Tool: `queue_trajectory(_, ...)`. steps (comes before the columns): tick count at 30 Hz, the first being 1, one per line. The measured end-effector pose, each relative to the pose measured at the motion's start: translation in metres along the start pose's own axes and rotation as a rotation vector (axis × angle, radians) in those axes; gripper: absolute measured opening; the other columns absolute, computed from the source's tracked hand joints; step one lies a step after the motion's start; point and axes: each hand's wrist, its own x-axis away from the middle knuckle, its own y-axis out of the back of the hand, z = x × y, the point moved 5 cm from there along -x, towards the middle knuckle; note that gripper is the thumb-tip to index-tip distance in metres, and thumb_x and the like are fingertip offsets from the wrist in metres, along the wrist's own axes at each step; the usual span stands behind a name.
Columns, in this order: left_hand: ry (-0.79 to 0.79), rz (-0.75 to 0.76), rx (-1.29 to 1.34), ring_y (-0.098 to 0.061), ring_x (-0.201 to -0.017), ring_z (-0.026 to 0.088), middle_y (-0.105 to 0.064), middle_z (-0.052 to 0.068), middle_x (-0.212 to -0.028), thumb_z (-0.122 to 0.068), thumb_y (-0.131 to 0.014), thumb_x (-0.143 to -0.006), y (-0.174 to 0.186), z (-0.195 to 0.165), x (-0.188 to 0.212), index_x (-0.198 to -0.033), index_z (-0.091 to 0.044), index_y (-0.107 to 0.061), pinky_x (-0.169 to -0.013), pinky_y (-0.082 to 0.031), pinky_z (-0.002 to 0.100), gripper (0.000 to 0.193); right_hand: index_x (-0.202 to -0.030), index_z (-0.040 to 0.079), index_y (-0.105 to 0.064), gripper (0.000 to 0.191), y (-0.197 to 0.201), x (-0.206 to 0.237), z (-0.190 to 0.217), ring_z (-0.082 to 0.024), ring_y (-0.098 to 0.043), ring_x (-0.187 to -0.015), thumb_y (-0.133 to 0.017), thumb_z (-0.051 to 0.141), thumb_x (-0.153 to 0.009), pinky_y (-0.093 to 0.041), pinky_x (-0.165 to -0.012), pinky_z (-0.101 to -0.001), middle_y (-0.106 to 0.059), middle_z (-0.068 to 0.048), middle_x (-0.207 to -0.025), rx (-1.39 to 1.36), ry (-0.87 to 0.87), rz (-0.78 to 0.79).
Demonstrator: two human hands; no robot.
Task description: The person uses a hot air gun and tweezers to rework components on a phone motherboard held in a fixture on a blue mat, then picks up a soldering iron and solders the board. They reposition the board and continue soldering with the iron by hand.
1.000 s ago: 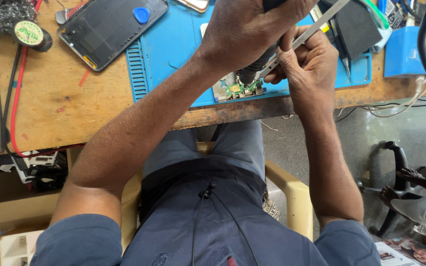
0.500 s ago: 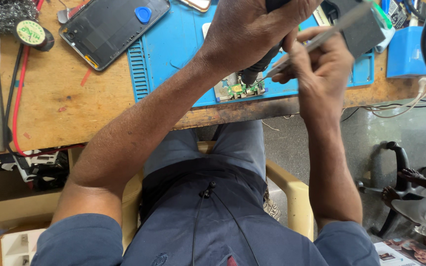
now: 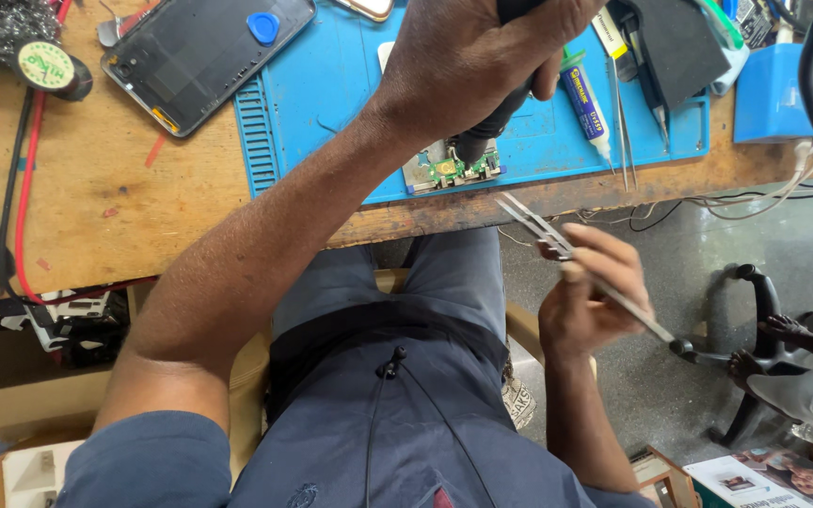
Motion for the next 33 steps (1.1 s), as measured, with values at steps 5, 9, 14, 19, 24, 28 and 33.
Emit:
queue_trajectory(5,-0.044,0.021,0.007,-0.077,-0.067,0.008,-0.069,-0.001,-0.072,-0.039,-0.053,-0.121,0.000,0.002,0.000,-0.116,-0.014,-0.068,-0.057,-0.061,0.023,0.029,-0.125,-0.001,-0.062,0.025,0.033,0.013,-0.016,-0.028,-0.073,-0.109,-0.067,0.023,-0.117,-0.063,-0.093,-0.0324,-0.066,-0.028,-0.132,-0.553,-0.471,-0.264)
queue_trajectory(9,-0.036,0.010,0.032,-0.077,-0.066,0.008,-0.068,0.000,-0.071,-0.039,-0.054,-0.121,0.000,0.002,0.000,-0.112,-0.014,-0.068,-0.058,-0.061,0.023,0.030,-0.149,-0.012,-0.054,0.077,0.040,0.008,0.003,-0.035,-0.061,-0.138,-0.056,0.049,-0.102,-0.051,-0.121,-0.0400,-0.057,-0.030,-0.142,-1.052,-0.598,-0.273)
queue_trajectory(14,-0.009,0.005,0.015,-0.075,-0.062,0.008,-0.069,-0.001,-0.068,-0.039,-0.053,-0.118,-0.002,0.003,-0.001,-0.109,-0.013,-0.069,-0.054,-0.059,0.024,0.031,-0.144,-0.017,-0.048,0.078,0.042,0.004,0.007,-0.044,-0.054,-0.143,-0.055,0.049,-0.104,-0.045,-0.119,-0.0455,-0.043,-0.044,-0.159,-1.278,-0.659,-0.259)
queue_trajectory(19,-0.012,0.007,0.012,-0.078,-0.064,0.007,-0.070,-0.002,-0.070,-0.041,-0.054,-0.119,-0.002,0.004,-0.002,-0.111,-0.015,-0.068,-0.055,-0.061,0.022,0.031,-0.151,-0.004,-0.055,0.035,0.032,0.018,-0.001,-0.033,-0.071,-0.117,-0.056,-0.006,-0.117,-0.061,-0.097,-0.0342,-0.059,-0.035,-0.137,-1.036,-0.745,-0.085)
queue_trajectory(24,-0.039,0.016,0.025,-0.077,-0.065,0.008,-0.067,-0.002,-0.069,-0.041,-0.051,-0.119,-0.002,0.002,-0.002,-0.115,-0.015,-0.069,-0.056,-0.063,0.022,0.032,-0.150,0.005,-0.056,0.048,0.017,0.018,0.000,-0.014,-0.070,-0.082,-0.053,-0.002,-0.102,-0.058,-0.071,-0.0251,-0.069,-0.015,-0.101,-0.579,-0.902,0.136)
queue_trajectory(28,-0.053,0.008,0.032,-0.079,-0.068,0.009,-0.069,-0.001,-0.072,-0.041,-0.053,-0.121,-0.001,0.002,-0.002,-0.116,-0.014,-0.069,-0.059,-0.064,0.023,0.031,-0.140,-0.001,-0.065,0.033,-0.002,0.016,0.001,-0.005,-0.055,-0.065,-0.055,0.009,-0.110,-0.044,-0.057,-0.0189,-0.065,-0.006,-0.084,-0.150,-0.978,0.303)
queue_trajectory(33,-0.020,0.015,-0.016,-0.078,-0.067,0.008,-0.070,-0.001,-0.073,-0.040,-0.052,-0.121,0.000,0.003,0.001,-0.113,-0.014,-0.069,-0.056,-0.062,0.022,0.032,-0.129,-0.001,-0.066,0.031,-0.021,0.010,0.002,-0.006,-0.060,-0.057,-0.058,0.017,-0.105,-0.047,-0.051,-0.0209,-0.065,-0.004,-0.075,-0.011,-1.020,0.414)
